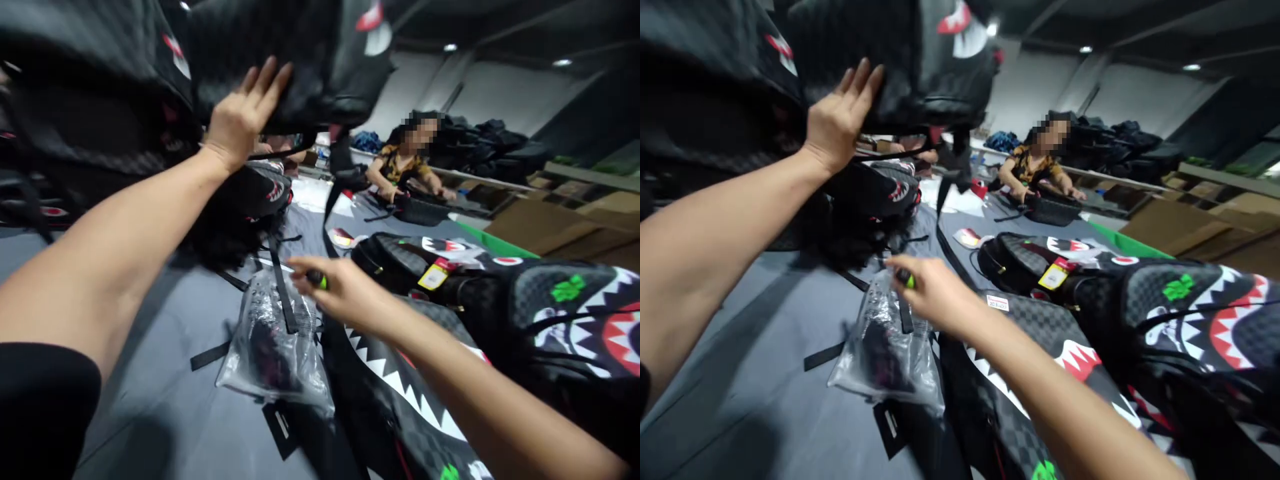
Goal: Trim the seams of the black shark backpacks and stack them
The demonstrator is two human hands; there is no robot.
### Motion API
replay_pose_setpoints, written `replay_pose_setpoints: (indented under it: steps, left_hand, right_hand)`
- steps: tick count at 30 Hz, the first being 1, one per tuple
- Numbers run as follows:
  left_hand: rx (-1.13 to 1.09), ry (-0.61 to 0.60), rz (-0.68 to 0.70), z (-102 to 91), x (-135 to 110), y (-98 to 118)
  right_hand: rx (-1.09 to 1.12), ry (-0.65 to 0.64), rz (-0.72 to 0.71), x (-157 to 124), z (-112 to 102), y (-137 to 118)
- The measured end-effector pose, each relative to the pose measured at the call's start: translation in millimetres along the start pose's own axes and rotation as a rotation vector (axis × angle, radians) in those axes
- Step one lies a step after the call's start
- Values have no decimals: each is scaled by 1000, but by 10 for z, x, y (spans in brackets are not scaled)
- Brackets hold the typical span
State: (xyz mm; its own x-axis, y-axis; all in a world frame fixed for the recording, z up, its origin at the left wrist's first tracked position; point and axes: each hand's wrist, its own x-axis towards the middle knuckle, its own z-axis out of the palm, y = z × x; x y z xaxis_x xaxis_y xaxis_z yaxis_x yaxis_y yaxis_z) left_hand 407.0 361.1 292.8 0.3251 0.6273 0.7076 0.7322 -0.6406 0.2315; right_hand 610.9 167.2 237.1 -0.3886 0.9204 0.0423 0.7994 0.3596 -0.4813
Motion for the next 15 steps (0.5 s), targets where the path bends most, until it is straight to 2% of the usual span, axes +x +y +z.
replay_pose_setpoints:
  steps: [2, 3, 4, 6, 9, 11, 13, 15]
  left_hand:
    - [3, -106, -95, 559, -16, -407]
    - [-18, -151, -151, 777, -39, -576]
    - [-28, -173, -187, 948, -58, -714]
    - [26, -194, -194, 1153, -74, -896]
    - [236, -216, -132, 1214, -120, -981]
    - [326, -213, -112, 1158, -266, -961]
    - [339, -220, -116, 1051, -526, -890]
    - [309, -245, -117, 914, -852, -752]
  right_hand:
    - [-26, -100, 31, -273, 213, 282]
    - [-33, -111, 57, -395, 257, 392]
    - [-42, -102, 83, -501, 263, 480]
    - [-67, -29, 118, -677, 190, 592]
    - [-167, 184, 197, -952, 5, 648]
    - [-332, 326, 328, -1212, -102, 644]
    - [-542, 371, 537, -1543, -183, 614]
    - [-676, 313, 771, -1925, -236, 548]
